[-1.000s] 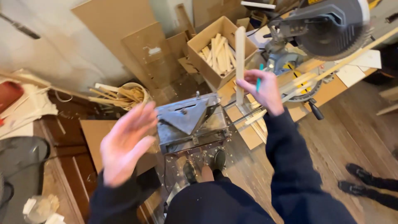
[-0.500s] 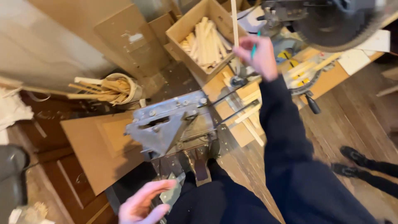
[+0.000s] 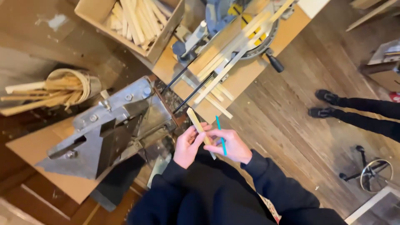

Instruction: Measuring and marking wooden frame segments with a pencil for assembly.

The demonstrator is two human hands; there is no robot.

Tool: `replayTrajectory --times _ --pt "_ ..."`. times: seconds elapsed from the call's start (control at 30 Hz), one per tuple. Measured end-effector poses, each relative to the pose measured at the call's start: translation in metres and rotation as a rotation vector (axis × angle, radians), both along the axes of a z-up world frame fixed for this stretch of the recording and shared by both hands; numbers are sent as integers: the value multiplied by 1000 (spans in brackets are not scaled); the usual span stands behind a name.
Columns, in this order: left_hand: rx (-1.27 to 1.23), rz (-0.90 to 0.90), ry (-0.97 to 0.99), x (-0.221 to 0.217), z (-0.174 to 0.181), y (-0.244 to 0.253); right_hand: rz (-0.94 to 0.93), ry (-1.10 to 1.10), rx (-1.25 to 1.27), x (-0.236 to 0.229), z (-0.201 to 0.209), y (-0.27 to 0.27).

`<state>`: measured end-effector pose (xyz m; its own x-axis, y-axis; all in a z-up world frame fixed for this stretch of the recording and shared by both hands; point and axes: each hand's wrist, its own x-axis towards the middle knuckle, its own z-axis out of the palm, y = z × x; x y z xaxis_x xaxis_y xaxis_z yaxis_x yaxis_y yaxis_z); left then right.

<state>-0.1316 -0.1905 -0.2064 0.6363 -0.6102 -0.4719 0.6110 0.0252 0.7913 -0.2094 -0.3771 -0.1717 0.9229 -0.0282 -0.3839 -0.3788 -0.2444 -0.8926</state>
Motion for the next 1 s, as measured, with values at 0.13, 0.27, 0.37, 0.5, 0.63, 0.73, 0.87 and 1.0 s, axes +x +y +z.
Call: replayTrajectory --times 0.13,0.27,0.37,0.5,0.63,0.73,0.87,1.0 --pt "53 115 -7 -21 -20 17 213 -191 7 27 -35 -52" --pt "105 194 60 -29 -16 32 13 -178 -247 68 -135 -133" --pt "127 196 34 -41 -21 44 367 -459 -860 114 -151 -166" --pt "182 157 -91 -48 -23 48 572 -483 -984 138 -169 -191" --pt "195 164 -61 -50 -8 46 644 -475 -999 159 -184 -200" --pt "186 141 -81 -51 4 45 664 -497 -1005 167 -182 -204" --pt "193 159 -62 -56 22 49 755 -614 -931 173 -168 -209" --pt "193 137 -144 -63 42 49 870 -420 -950 164 -127 -205"
